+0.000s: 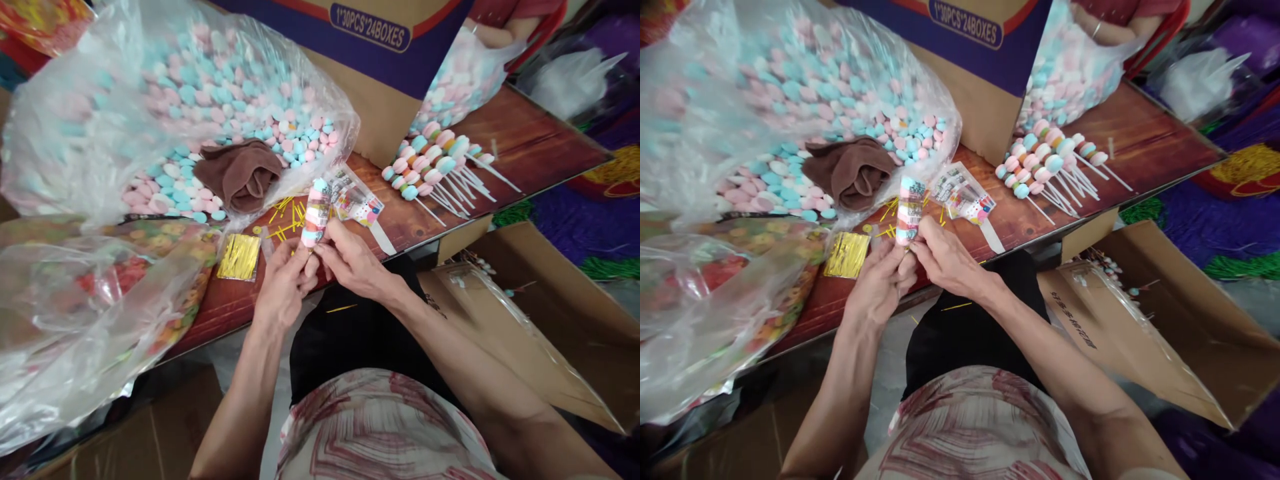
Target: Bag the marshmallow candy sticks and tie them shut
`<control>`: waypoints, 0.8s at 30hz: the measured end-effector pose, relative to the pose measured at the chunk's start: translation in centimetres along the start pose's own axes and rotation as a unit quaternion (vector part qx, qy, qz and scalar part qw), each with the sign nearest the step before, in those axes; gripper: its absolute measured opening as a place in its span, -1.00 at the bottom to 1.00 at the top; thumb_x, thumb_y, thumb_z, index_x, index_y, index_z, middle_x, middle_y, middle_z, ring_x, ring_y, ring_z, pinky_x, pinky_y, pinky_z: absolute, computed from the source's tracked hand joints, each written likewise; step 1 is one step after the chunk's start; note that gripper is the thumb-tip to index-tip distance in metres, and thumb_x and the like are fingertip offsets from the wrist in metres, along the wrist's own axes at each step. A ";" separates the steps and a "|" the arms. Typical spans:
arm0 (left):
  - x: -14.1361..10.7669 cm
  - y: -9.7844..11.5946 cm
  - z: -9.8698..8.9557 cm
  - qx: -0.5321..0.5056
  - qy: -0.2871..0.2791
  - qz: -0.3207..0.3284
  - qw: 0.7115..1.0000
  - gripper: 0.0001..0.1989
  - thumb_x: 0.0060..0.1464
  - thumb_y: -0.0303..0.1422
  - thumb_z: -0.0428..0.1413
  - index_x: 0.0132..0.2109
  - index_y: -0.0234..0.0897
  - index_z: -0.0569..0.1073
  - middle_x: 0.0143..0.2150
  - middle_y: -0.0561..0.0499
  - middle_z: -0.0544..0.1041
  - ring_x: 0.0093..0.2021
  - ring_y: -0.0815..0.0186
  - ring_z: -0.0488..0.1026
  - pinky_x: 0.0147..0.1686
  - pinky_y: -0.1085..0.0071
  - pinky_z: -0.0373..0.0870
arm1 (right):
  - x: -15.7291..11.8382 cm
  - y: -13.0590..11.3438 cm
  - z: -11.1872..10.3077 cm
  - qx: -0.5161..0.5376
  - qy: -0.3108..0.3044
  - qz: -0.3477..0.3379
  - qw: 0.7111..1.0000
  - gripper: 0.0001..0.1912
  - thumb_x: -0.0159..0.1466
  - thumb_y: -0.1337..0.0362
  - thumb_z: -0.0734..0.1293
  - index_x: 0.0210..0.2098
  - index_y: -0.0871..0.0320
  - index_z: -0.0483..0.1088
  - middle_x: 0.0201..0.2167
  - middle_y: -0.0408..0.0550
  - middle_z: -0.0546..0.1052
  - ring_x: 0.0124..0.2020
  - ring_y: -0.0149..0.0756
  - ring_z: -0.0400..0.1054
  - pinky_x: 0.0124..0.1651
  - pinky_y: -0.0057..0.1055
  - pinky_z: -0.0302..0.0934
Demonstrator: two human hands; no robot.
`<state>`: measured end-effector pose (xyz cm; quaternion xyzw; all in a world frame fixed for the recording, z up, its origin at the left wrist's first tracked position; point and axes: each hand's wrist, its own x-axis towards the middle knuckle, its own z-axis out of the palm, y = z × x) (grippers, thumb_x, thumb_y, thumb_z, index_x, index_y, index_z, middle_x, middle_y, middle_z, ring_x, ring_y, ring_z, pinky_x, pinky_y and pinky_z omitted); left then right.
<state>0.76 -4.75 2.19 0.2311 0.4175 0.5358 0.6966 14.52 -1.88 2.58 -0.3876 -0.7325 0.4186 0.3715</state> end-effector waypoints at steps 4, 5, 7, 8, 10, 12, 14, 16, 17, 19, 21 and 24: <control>-0.1 -1.6 0.5 0.090 0.054 0.160 0.981 -0.78 0.07 -0.21 0.26 -0.29 -0.28 0.49 -0.56 0.13 0.28 -0.59 0.51 0.12 -0.63 0.61 0.06 | -0.6 -0.2 0.8 -0.063 0.065 0.029 0.995 -0.90 0.28 0.32 0.14 -0.38 0.08 0.09 -0.49 -0.18 0.26 -0.46 -0.37 0.15 -0.40 -0.40 0.04; -0.2 -1.8 0.6 0.105 0.050 0.167 0.979 -0.78 0.07 -0.20 0.26 -0.28 -0.28 0.52 -0.55 0.12 0.29 -0.58 0.51 0.14 -0.62 0.60 0.08 | -0.7 -0.1 0.9 -0.055 0.070 0.047 0.995 -0.91 0.27 0.32 0.14 -0.38 0.09 0.11 -0.49 -0.18 0.27 -0.47 -0.38 0.14 -0.41 -0.41 0.03; -0.4 -2.1 0.6 0.121 0.046 0.159 0.979 -0.80 0.04 -0.24 0.28 -0.25 -0.28 0.57 -0.55 0.11 0.32 -0.59 0.51 0.13 -0.63 0.59 0.07 | -0.8 0.0 0.7 -0.019 0.068 0.085 0.994 -0.94 0.25 0.32 0.17 -0.37 0.10 0.16 -0.49 -0.19 0.28 -0.48 -0.39 0.14 -0.43 -0.43 0.03; -0.4 -2.1 0.5 0.118 0.046 0.148 0.981 -0.80 0.01 -0.27 0.31 -0.24 -0.29 0.59 -0.55 0.11 0.33 -0.60 0.52 0.11 -0.65 0.59 0.05 | -0.9 0.2 0.6 0.006 0.067 0.103 0.992 -0.95 0.23 0.31 0.18 -0.38 0.11 0.19 -0.49 -0.20 0.28 -0.48 -0.40 0.14 -0.44 -0.44 0.03; -0.2 -2.0 0.4 0.080 0.051 0.104 0.990 -0.80 -0.07 -0.35 0.35 -0.26 -0.32 0.59 -0.55 0.10 0.35 -0.61 0.55 0.10 -0.67 0.62 0.03 | -1.2 0.4 0.4 0.062 0.067 0.131 0.987 -0.92 0.24 0.30 0.19 -0.41 0.11 0.19 -0.52 -0.22 0.27 -0.51 -0.42 0.13 -0.46 -0.46 0.03; 0.1 -1.8 0.3 0.004 0.049 0.030 0.998 -0.81 -0.11 -0.43 0.37 -0.31 -0.38 0.56 -0.54 0.09 0.36 -0.63 0.59 0.08 -0.68 0.65 0.02 | -1.6 0.6 0.3 0.105 0.068 0.139 0.982 -0.85 0.28 0.26 0.19 -0.43 0.10 0.19 -0.56 -0.24 0.26 -0.54 -0.42 0.14 -0.47 -0.46 0.06; 0.4 -1.4 0.5 -0.081 0.039 -0.049 0.995 -0.83 -0.12 -0.52 0.35 -0.34 -0.42 0.52 -0.52 0.10 0.35 -0.64 0.63 0.05 -0.70 0.69 0.01 | -2.3 0.7 0.2 0.102 0.080 0.114 0.985 -0.83 0.35 0.22 0.16 -0.37 0.09 0.25 -0.54 -0.21 0.31 -0.51 -0.40 0.20 -0.42 -0.43 0.14; 0.6 -1.0 0.7 -0.155 0.034 -0.110 0.981 -0.86 -0.07 -0.60 0.30 -0.35 -0.43 0.49 -0.51 0.12 0.31 -0.65 0.65 0.05 -0.71 0.72 0.01 | -3.0 0.8 0.0 0.037 0.110 0.051 0.992 -0.81 0.39 0.24 0.13 -0.23 0.09 0.36 -0.41 -0.11 0.43 -0.36 -0.33 0.32 -0.28 -0.37 0.23; 0.7 -0.8 0.9 -0.185 0.034 -0.135 0.973 -0.87 -0.03 -0.63 0.26 -0.34 -0.42 0.47 -0.51 0.14 0.30 -0.65 0.66 0.06 -0.72 0.73 0.01 | -3.2 0.9 -0.1 -0.009 0.124 0.012 0.992 -0.78 0.40 0.26 0.12 -0.16 0.09 0.39 -0.31 -0.04 0.47 -0.26 -0.30 0.36 -0.20 -0.33 0.26; 0.7 -0.5 1.3 -0.230 0.037 -0.177 0.956 -0.90 0.07 -0.66 0.16 -0.32 -0.42 0.45 -0.51 0.14 0.30 -0.66 0.66 0.09 -0.73 0.74 0.01 | -3.6 1.2 -0.5 -0.103 0.135 -0.064 0.983 -0.73 0.40 0.31 0.13 -0.11 0.08 0.45 -0.15 0.04 0.50 -0.11 -0.24 0.39 -0.08 -0.28 0.28; 0.5 -0.4 1.7 -0.253 0.041 -0.207 0.944 -0.87 0.18 -0.64 0.05 -0.29 -0.42 0.43 -0.50 0.13 0.32 -0.67 0.66 0.12 -0.73 0.74 0.03 | -3.7 1.6 -0.9 -0.181 0.134 -0.119 0.967 -0.73 0.39 0.33 0.16 -0.14 0.07 0.49 -0.10 0.05 0.51 -0.08 -0.22 0.40 -0.05 -0.26 0.27; 0.1 -0.6 2.4 -0.266 0.030 -0.223 0.937 -0.85 0.23 -0.61 0.01 -0.29 -0.40 0.41 -0.50 0.13 0.33 -0.68 0.65 0.14 -0.72 0.73 0.05 | -3.5 1.7 -1.1 -0.260 0.162 -0.168 0.937 -0.77 0.38 0.33 0.19 -0.20 0.07 0.49 -0.17 0.02 0.54 -0.17 -0.25 0.41 -0.10 -0.28 0.27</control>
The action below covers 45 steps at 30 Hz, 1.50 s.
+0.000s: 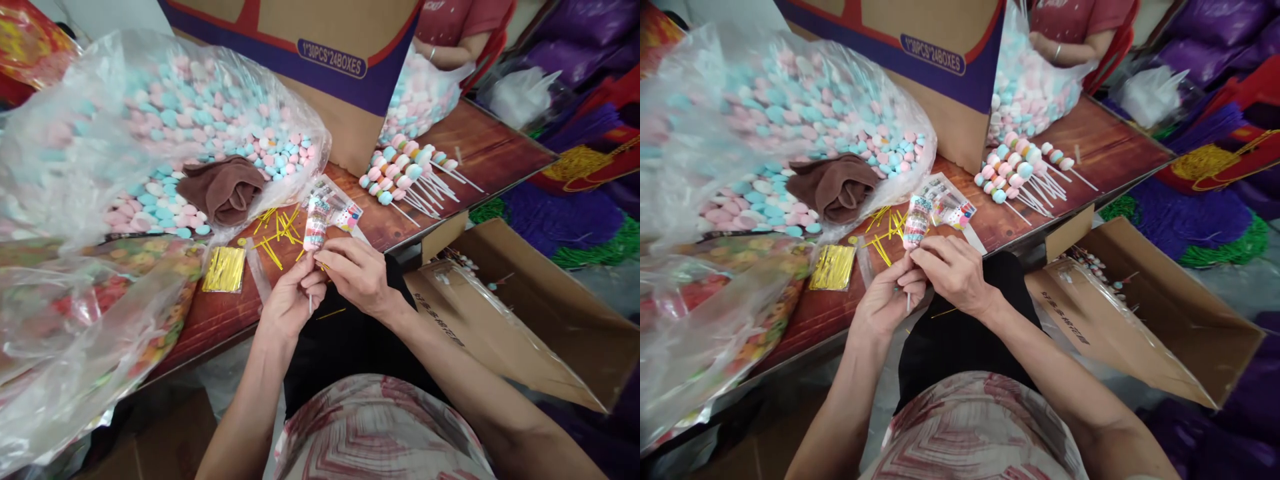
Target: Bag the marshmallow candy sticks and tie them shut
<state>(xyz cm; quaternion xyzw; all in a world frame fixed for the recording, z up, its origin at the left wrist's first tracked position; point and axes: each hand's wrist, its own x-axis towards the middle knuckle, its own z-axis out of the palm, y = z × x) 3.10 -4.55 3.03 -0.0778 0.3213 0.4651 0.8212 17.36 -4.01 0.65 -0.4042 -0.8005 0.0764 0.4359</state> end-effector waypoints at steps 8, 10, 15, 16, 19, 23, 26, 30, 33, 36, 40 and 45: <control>1.2 -1.7 0.4 0.150 -0.092 0.107 0.979 -0.88 0.18 -0.33 0.17 -0.24 -0.31 0.50 -0.31 0.03 0.50 -0.34 0.42 0.46 -0.32 0.53 0.42 | 0.2 -1.4 0.6 -0.010 0.092 0.085 0.992 -0.82 0.38 0.38 0.14 -0.34 0.16 0.30 -0.41 -0.03 0.39 -0.34 -0.26 0.28 -0.24 -0.30 0.21; 1.3 -1.6 0.8 0.199 -0.120 0.141 0.962 -0.72 0.22 -0.15 0.10 -0.22 -0.29 0.53 -0.24 -0.03 0.53 -0.17 0.28 0.49 -0.15 0.38 0.44 | 0.0 -1.4 0.0 0.034 0.084 0.113 0.989 -0.84 0.37 0.37 0.15 -0.34 0.15 0.28 -0.40 -0.06 0.37 -0.33 -0.29 0.27 -0.24 -0.33 0.21; 0.4 -1.9 1.3 0.379 -0.142 0.296 0.865 -0.49 0.21 0.03 0.00 -0.44 -0.27 0.55 -0.26 -0.06 0.53 -0.07 0.22 0.45 0.08 0.32 0.30 | 0.1 -1.5 -2.4 0.114 0.096 0.158 0.976 -0.86 0.35 0.39 0.17 -0.35 0.14 0.28 -0.38 -0.12 0.38 -0.33 -0.35 0.28 -0.22 -0.36 0.20; 0.4 -2.1 1.2 0.407 -0.130 0.304 0.852 -0.48 0.22 0.03 0.00 -0.47 -0.27 0.54 -0.29 -0.06 0.52 -0.08 0.23 0.44 0.10 0.32 0.27 | 0.2 -1.7 -2.9 0.113 0.104 0.163 0.975 -0.86 0.35 0.40 0.18 -0.34 0.15 0.30 -0.38 -0.13 0.38 -0.34 -0.36 0.28 -0.22 -0.36 0.20; 0.6 -2.6 0.8 0.433 -0.097 0.282 0.851 -0.60 0.16 -0.04 0.12 -0.45 -0.25 0.55 -0.36 0.00 0.51 -0.16 0.27 0.44 0.06 0.32 0.29 | 0.2 -2.4 -3.9 0.117 0.131 0.179 0.968 -0.88 0.32 0.38 0.24 -0.35 0.15 0.36 -0.39 -0.13 0.41 -0.35 -0.37 0.29 -0.23 -0.38 0.20; 1.3 -3.4 0.5 0.419 -0.120 0.218 0.873 -0.79 0.08 -0.19 0.24 -0.35 -0.26 0.60 -0.35 0.03 0.53 -0.28 0.34 0.43 -0.11 0.38 0.36 | -1.4 -3.3 -4.7 0.230 0.109 0.287 0.923 -0.79 0.35 0.28 0.25 -0.38 0.16 0.46 -0.43 -0.13 0.47 -0.41 -0.38 0.29 -0.30 -0.41 0.19; 1.7 -4.4 0.3 0.454 -0.122 0.235 0.851 -0.85 0.04 -0.30 0.27 -0.22 -0.23 0.60 -0.31 0.03 0.57 -0.32 0.35 0.46 -0.20 0.39 0.38 | -4.1 -3.5 -4.8 0.317 0.046 0.393 0.862 -0.76 0.34 0.20 0.28 -0.39 0.17 0.48 -0.49 -0.15 0.45 -0.52 -0.45 0.18 -0.42 -0.45 0.10; 1.9 -5.0 0.1 0.595 -0.149 0.326 0.719 -0.95 0.07 -0.37 0.23 -0.31 -0.25 0.58 -0.29 -0.01 0.57 -0.23 0.29 0.48 -0.13 0.35 0.37 | -8.1 -2.0 -5.7 0.372 0.121 0.467 0.793 -0.82 0.25 0.17 0.38 -0.40 0.16 0.48 -0.59 -0.21 0.35 -0.59 -0.50 0.08 -0.52 -0.50 -0.01; 2.0 -3.1 -0.5 0.619 -0.093 0.425 0.654 -0.90 0.13 -0.34 0.18 -0.26 -0.25 0.57 -0.24 -0.02 0.56 -0.18 0.29 0.47 -0.10 0.35 0.35 | -10.4 0.3 -7.6 0.382 0.258 0.482 0.745 -0.78 0.23 0.08 0.38 -0.33 0.10 0.48 -0.53 -0.23 0.35 -0.65 -0.55 -0.06 -0.57 -0.51 -0.04; 2.4 0.3 -1.7 0.591 0.016 0.479 0.649 -0.82 0.18 -0.27 0.12 -0.23 -0.26 0.55 -0.30 0.00 0.56 -0.25 0.31 0.47 -0.17 0.37 0.37 | -11.8 1.7 -8.0 0.300 0.209 0.481 0.796 -0.78 0.28 0.07 0.33 -0.25 0.07 0.51 -0.42 -0.16 0.45 -0.62 -0.51 0.06 -0.53 -0.48 0.05; 3.0 3.6 -3.6 0.599 0.096 0.518 0.604 -0.80 0.11 -0.23 0.16 -0.25 -0.27 0.55 -0.33 0.02 0.55 -0.32 0.32 0.46 -0.24 0.37 0.38 | -12.4 1.0 -3.0 0.117 -0.129 0.332 0.927 -0.84 0.31 0.31 0.29 -0.22 0.09 0.53 -0.24 -0.02 0.51 -0.26 -0.29 0.37 -0.18 -0.35 0.26; 2.7 4.6 -5.1 0.629 0.125 0.500 0.582 -0.79 0.11 -0.23 0.14 -0.23 -0.28 0.54 -0.32 0.00 0.55 -0.33 0.30 0.46 -0.27 0.37 0.37 | -12.6 0.5 4.1 -0.112 -0.304 0.206 0.923 -0.73 0.26 0.54 0.20 -0.27 0.13 0.48 -0.20 0.02 0.50 -0.24 -0.25 0.34 -0.15 -0.31 0.24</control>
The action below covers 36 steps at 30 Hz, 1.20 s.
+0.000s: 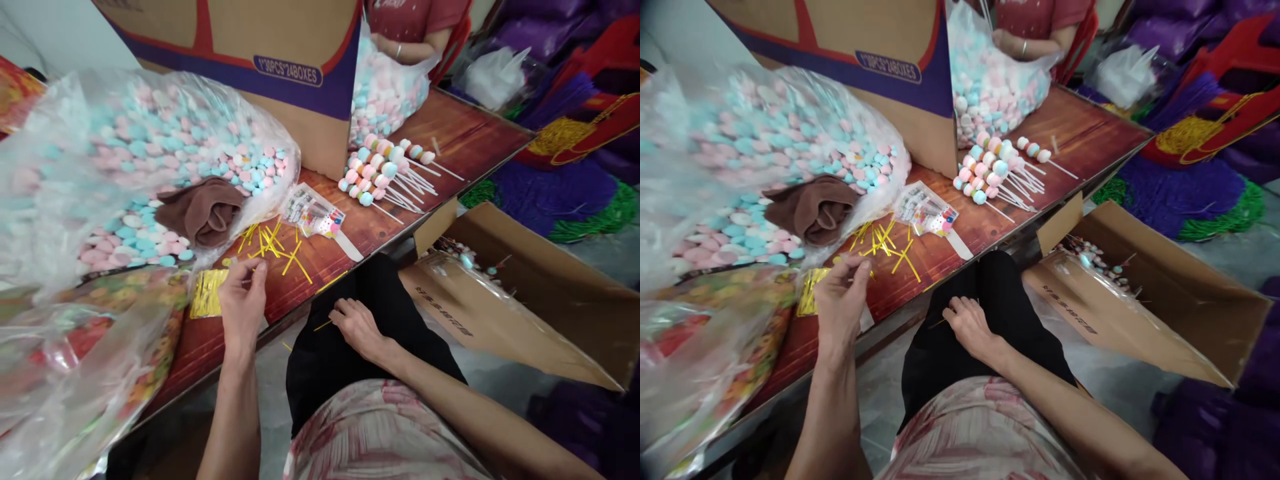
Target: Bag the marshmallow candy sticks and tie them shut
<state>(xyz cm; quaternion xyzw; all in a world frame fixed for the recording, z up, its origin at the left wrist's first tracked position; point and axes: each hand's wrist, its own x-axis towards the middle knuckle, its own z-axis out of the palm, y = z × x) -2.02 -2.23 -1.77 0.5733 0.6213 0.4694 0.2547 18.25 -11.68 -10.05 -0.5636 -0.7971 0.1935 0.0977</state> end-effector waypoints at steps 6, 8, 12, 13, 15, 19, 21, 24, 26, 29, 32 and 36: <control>-0.7 -0.2 0.3 0.027 -0.073 -0.001 0.997 -0.81 0.13 -0.22 0.15 -0.19 -0.21 0.53 -0.24 -0.04 0.53 -0.25 0.23 0.44 -0.21 0.30 0.36 | -0.2 1.0 -2.9 0.096 0.059 -0.049 0.992 -0.72 0.30 0.50 0.17 -0.40 0.10 0.42 -0.46 -0.10 0.46 -0.45 -0.30 0.34 -0.34 -0.33 0.22; -0.8 0.2 1.1 0.092 -0.092 0.034 0.991 -0.78 0.09 -0.22 0.19 -0.13 -0.19 0.53 -0.16 -0.08 0.49 -0.17 0.16 0.42 -0.13 0.23 0.36 | -0.1 0.8 -5.4 0.116 0.089 -0.054 0.988 -0.75 0.37 0.41 0.18 -0.34 0.07 0.44 -0.44 -0.10 0.49 -0.43 -0.30 0.37 -0.35 -0.34 0.24; -0.5 1.3 2.9 0.254 -0.107 0.071 0.959 -0.52 -0.01 -0.23 0.28 0.07 -0.23 0.45 -0.03 -0.19 0.40 0.02 -0.03 0.34 -0.01 0.04 0.30 | 2.3 -0.7 -9.5 0.185 0.194 -0.047 0.962 -0.82 0.39 0.33 0.23 -0.29 0.10 0.45 -0.39 -0.10 0.52 -0.36 -0.32 0.41 -0.27 -0.37 0.27; -0.2 1.6 3.2 0.285 -0.110 0.066 0.950 -0.52 0.02 -0.24 0.26 0.09 -0.25 0.43 -0.02 -0.21 0.38 0.03 -0.06 0.32 -0.03 0.02 0.30 | 3.4 -1.2 -10.0 0.190 0.218 -0.040 0.956 -0.83 0.39 0.32 0.25 -0.30 0.11 0.46 -0.40 -0.10 0.52 -0.35 -0.33 0.41 -0.24 -0.38 0.27; 0.5 1.8 3.6 0.337 -0.101 0.052 0.935 -0.60 0.11 -0.26 0.18 0.08 -0.28 0.42 -0.02 -0.25 0.38 0.04 -0.10 0.30 -0.08 0.00 0.31 | 5.9 -2.1 -10.6 0.167 0.243 -0.023 0.955 -0.84 0.38 0.31 0.25 -0.28 0.12 0.46 -0.36 -0.08 0.54 -0.31 -0.31 0.42 -0.18 -0.36 0.27; 2.2 1.5 2.9 0.392 -0.026 0.020 0.920 -0.70 0.21 -0.31 0.04 0.03 -0.34 0.43 -0.05 -0.30 0.39 0.02 -0.15 0.31 -0.12 -0.02 0.31 | 9.5 -2.7 -10.7 0.085 0.215 -0.020 0.973 -0.85 0.34 0.31 0.31 -0.11 0.12 0.47 -0.19 0.01 0.55 -0.16 -0.20 0.41 -0.11 -0.31 0.27; 2.8 1.7 2.6 0.377 0.005 0.024 0.926 -0.73 0.21 -0.38 0.00 0.01 -0.34 0.45 -0.07 -0.29 0.41 0.00 -0.11 0.33 -0.11 0.01 0.31 | 9.8 -2.1 -10.7 0.076 0.235 -0.006 0.969 -0.82 0.34 0.34 0.30 -0.08 0.14 0.47 -0.15 0.02 0.54 -0.12 -0.18 0.39 -0.07 -0.31 0.26; 3.5 2.9 3.2 0.296 -0.018 0.084 0.951 -0.72 0.19 -0.51 -0.07 -0.08 -0.26 0.49 -0.13 -0.19 0.45 -0.03 0.01 0.38 -0.05 0.11 0.30 | 8.8 -0.5 -10.7 0.096 0.287 0.026 0.953 -0.82 0.37 0.36 0.23 -0.16 0.13 0.48 -0.22 0.00 0.54 -0.17 -0.22 0.39 -0.04 -0.31 0.24; 4.2 4.2 4.6 0.248 -0.067 0.122 0.959 -0.70 0.20 -0.51 -0.09 -0.13 -0.21 0.51 -0.13 -0.14 0.48 -0.04 0.07 0.40 -0.04 0.16 0.29 | 7.8 0.6 -10.6 0.117 0.306 0.042 0.944 -0.80 0.38 0.36 0.21 -0.20 0.11 0.48 -0.26 -0.02 0.55 -0.21 -0.24 0.39 -0.06 -0.30 0.24; 5.7 5.4 7.5 0.279 -0.105 0.132 0.945 -0.79 0.18 -0.32 0.07 -0.08 -0.25 0.49 -0.07 -0.19 0.49 0.02 -0.02 0.37 -0.03 0.11 0.27 | 6.6 1.5 -10.3 0.151 0.316 0.054 0.935 -0.79 0.39 0.35 0.20 -0.22 0.11 0.48 -0.27 -0.02 0.55 -0.22 -0.24 0.41 -0.09 -0.31 0.26; 7.3 5.0 9.8 0.297 -0.148 0.100 0.938 -0.83 0.08 -0.33 0.16 -0.17 -0.28 0.48 -0.14 -0.18 0.51 -0.05 0.02 0.41 -0.09 0.19 0.29 | 6.1 1.7 -9.9 0.162 0.318 0.061 0.932 -0.78 0.39 0.34 0.20 -0.22 0.12 0.49 -0.27 -0.01 0.55 -0.22 -0.24 0.41 -0.10 -0.29 0.26; 8.4 3.7 10.2 0.210 -0.179 0.051 0.960 -0.90 0.08 -0.39 0.11 -0.39 -0.23 0.47 -0.39 -0.01 0.52 -0.31 0.20 0.45 -0.25 0.33 0.27 | 6.0 1.5 -9.8 0.165 0.316 0.061 0.932 -0.78 0.38 0.33 0.20 -0.23 0.10 0.49 -0.27 -0.01 0.56 -0.22 -0.23 0.41 -0.08 -0.29 0.26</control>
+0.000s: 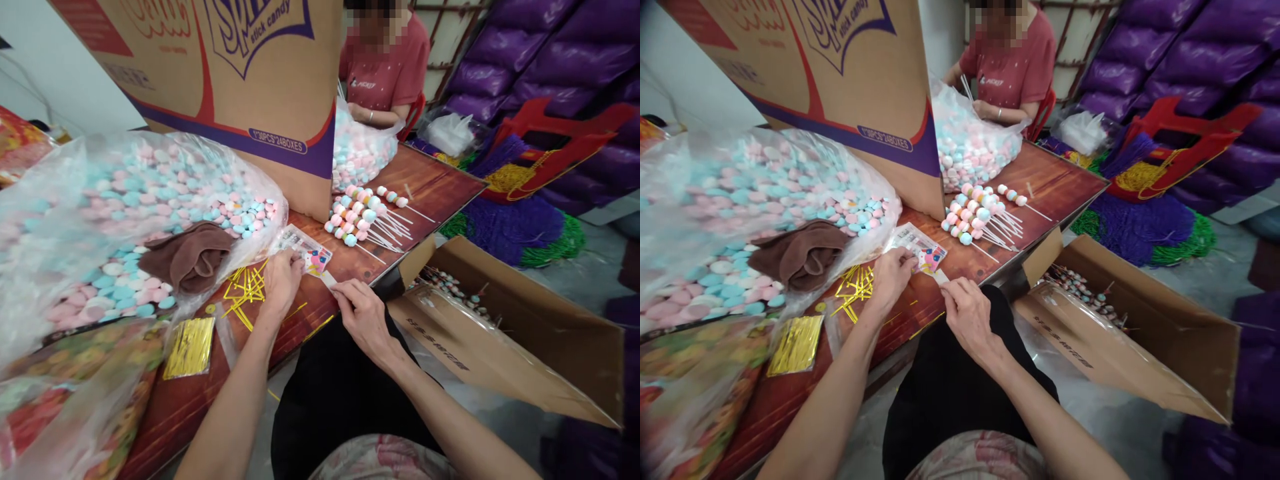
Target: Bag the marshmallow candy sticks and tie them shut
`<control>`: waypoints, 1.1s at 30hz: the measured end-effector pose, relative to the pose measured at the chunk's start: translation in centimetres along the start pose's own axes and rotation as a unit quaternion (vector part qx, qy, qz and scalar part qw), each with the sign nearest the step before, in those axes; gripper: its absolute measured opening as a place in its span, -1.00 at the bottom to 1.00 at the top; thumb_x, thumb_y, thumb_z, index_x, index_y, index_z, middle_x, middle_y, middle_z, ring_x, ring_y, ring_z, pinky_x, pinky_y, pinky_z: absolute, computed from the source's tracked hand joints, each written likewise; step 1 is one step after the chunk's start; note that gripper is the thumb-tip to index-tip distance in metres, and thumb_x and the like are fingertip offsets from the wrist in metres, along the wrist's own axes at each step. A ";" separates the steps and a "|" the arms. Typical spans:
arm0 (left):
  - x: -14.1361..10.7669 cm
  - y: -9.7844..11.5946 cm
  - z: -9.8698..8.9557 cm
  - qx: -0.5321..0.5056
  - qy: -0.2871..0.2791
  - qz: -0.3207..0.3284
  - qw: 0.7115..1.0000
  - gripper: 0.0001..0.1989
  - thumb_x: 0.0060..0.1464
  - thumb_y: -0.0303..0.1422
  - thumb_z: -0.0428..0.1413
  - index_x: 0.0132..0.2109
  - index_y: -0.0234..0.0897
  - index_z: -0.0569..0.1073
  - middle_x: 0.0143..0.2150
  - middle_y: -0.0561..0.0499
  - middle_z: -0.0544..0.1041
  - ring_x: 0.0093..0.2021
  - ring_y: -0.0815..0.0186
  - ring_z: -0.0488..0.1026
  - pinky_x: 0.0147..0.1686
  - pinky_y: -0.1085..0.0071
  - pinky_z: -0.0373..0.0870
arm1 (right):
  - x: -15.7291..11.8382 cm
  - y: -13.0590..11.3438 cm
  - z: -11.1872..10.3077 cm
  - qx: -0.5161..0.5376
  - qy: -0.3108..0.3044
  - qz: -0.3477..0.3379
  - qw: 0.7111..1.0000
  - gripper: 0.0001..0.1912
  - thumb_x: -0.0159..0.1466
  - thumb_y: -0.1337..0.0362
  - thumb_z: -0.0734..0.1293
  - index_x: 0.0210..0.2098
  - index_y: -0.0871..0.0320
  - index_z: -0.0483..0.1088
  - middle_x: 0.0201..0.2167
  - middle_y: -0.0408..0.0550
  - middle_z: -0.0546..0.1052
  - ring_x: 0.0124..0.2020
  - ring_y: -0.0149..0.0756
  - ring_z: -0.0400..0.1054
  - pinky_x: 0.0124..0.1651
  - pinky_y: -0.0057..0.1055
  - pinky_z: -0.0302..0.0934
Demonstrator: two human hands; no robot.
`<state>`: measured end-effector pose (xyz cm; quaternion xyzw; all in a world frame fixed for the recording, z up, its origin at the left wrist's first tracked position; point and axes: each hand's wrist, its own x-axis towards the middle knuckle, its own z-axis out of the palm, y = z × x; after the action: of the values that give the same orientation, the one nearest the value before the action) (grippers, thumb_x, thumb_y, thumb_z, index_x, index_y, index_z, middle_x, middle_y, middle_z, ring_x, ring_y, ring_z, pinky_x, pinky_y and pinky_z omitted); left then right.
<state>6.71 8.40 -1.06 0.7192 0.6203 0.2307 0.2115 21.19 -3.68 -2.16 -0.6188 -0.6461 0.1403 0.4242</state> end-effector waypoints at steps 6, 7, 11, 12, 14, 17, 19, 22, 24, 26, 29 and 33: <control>-1.6 0.1 -1.3 -0.145 0.022 0.025 0.989 -0.87 0.07 -0.32 0.12 -0.37 -0.25 0.52 -0.44 0.03 0.51 -0.42 0.29 0.39 -0.34 0.38 0.23 | 2.3 -0.4 -0.4 0.042 0.029 0.068 0.996 -0.80 0.34 0.25 0.24 -0.13 0.15 0.46 -0.24 0.01 0.54 -0.23 -0.24 0.38 -0.11 -0.30 0.24; -2.1 0.3 -1.4 -0.168 0.014 0.040 0.985 -0.87 0.07 -0.32 0.13 -0.37 -0.25 0.52 -0.42 0.03 0.51 -0.40 0.29 0.39 -0.33 0.38 0.24 | 2.9 -0.4 -0.4 0.076 0.029 0.094 0.992 -0.78 0.31 0.22 0.28 -0.11 0.16 0.45 -0.25 -0.01 0.54 -0.27 -0.26 0.38 -0.16 -0.31 0.24; -4.7 1.2 -1.5 -0.225 0.026 0.064 0.972 -0.90 0.06 -0.30 0.17 -0.35 -0.23 0.50 -0.39 0.05 0.48 -0.37 0.32 0.37 -0.32 0.40 0.25 | 4.9 -0.3 0.3 0.306 -0.031 0.162 0.938 -0.78 0.17 0.16 0.39 -0.30 0.19 0.48 -0.42 -0.12 0.52 -0.44 -0.37 0.32 -0.34 -0.43 0.21; -5.5 1.4 -1.4 -0.237 0.058 0.045 0.969 -0.89 0.05 -0.29 0.20 -0.35 -0.23 0.49 -0.40 0.06 0.46 -0.39 0.33 0.34 -0.34 0.42 0.24 | 5.1 -0.3 0.5 0.347 -0.037 0.166 0.922 -0.79 0.15 0.16 0.40 -0.36 0.20 0.47 -0.46 -0.14 0.50 -0.45 -0.38 0.30 -0.35 -0.44 0.20; -7.1 1.7 -1.1 -0.273 0.103 -0.023 0.956 -0.79 0.03 -0.21 0.23 -0.40 -0.25 0.45 -0.49 0.10 0.38 -0.48 0.37 0.24 -0.43 0.44 0.17 | 5.2 -0.4 0.7 0.383 -0.027 0.171 0.907 -0.79 0.16 0.16 0.39 -0.43 0.20 0.45 -0.49 -0.16 0.47 -0.46 -0.41 0.28 -0.36 -0.46 0.17; -9.0 2.4 -0.6 -0.444 -0.041 -0.130 0.886 -0.61 0.04 -0.05 0.22 -0.48 -0.31 0.48 -0.57 0.07 0.35 -0.55 0.42 0.19 -0.54 0.46 0.10 | 4.7 -0.9 0.5 0.380 -0.010 0.181 0.907 -0.76 0.17 0.14 0.40 -0.46 0.19 0.40 -0.53 -0.18 0.42 -0.48 -0.43 0.23 -0.39 -0.47 0.13; -9.3 2.9 -0.2 -0.593 -0.099 -0.202 0.773 -0.62 -0.05 -0.05 0.29 -0.38 -0.33 0.55 -0.44 0.01 0.47 -0.48 0.43 0.29 -0.51 0.51 0.20 | 4.3 -1.4 0.2 0.383 -0.009 0.185 0.905 -0.74 0.18 0.13 0.39 -0.48 0.19 0.37 -0.54 -0.20 0.38 -0.49 -0.43 0.20 -0.40 -0.47 0.12; -8.5 3.6 0.2 -0.725 -0.047 -0.277 0.629 -0.64 -0.26 -0.23 0.44 -0.30 -0.28 0.56 -0.29 0.02 0.54 -0.37 0.43 0.41 -0.37 0.51 0.35 | 4.0 -2.2 -0.1 0.383 -0.006 0.177 0.907 -0.71 0.18 0.14 0.39 -0.52 0.18 0.31 -0.56 -0.22 0.32 -0.50 -0.44 0.16 -0.40 -0.47 0.09; -7.9 4.1 0.4 -0.742 0.005 -0.294 0.603 -0.65 -0.33 -0.36 0.47 -0.34 -0.28 0.55 -0.33 0.07 0.54 -0.42 0.47 0.39 -0.39 0.53 0.37 | 3.8 -2.6 -0.2 0.367 -0.003 0.169 0.915 -0.68 0.20 0.13 0.37 -0.56 0.17 0.26 -0.58 -0.23 0.26 -0.51 -0.46 0.10 -0.43 -0.48 0.04; -7.6 4.5 0.5 -0.734 0.040 -0.286 0.614 -0.65 -0.35 -0.41 0.47 -0.34 -0.29 0.55 -0.35 0.09 0.54 -0.47 0.52 0.35 -0.45 0.57 0.32 | 3.6 -2.7 -0.2 0.340 0.006 0.165 0.926 -0.62 0.23 0.12 0.33 -0.59 0.15 0.18 -0.61 -0.25 0.18 -0.53 -0.47 0.02 -0.47 -0.48 -0.02; -8.1 5.2 0.6 -0.719 0.077 -0.247 0.645 -0.65 -0.33 -0.37 0.47 -0.35 -0.32 0.54 -0.39 0.10 0.52 -0.49 0.54 0.32 -0.53 0.62 0.23 | 3.1 -2.4 0.1 0.304 0.023 0.167 0.938 -0.54 0.29 0.06 0.27 -0.61 0.12 0.06 -0.63 -0.26 0.09 -0.55 -0.47 -0.05 -0.49 -0.47 -0.09; -8.5 5.2 0.3 -0.721 0.072 -0.230 0.650 -0.67 -0.19 -0.24 0.41 -0.31 -0.32 0.53 -0.35 0.07 0.53 -0.46 0.49 0.36 -0.50 0.55 0.29 | 2.6 -1.8 0.0 0.295 0.037 0.165 0.940 -0.51 0.33 0.00 0.22 -0.60 0.12 0.04 -0.62 -0.25 0.07 -0.55 -0.47 -0.07 -0.49 -0.45 -0.11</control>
<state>9.95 -0.73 1.22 0.1562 0.4174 0.6005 0.6639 20.35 -1.65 0.07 -0.5687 -0.4478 0.3698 0.5826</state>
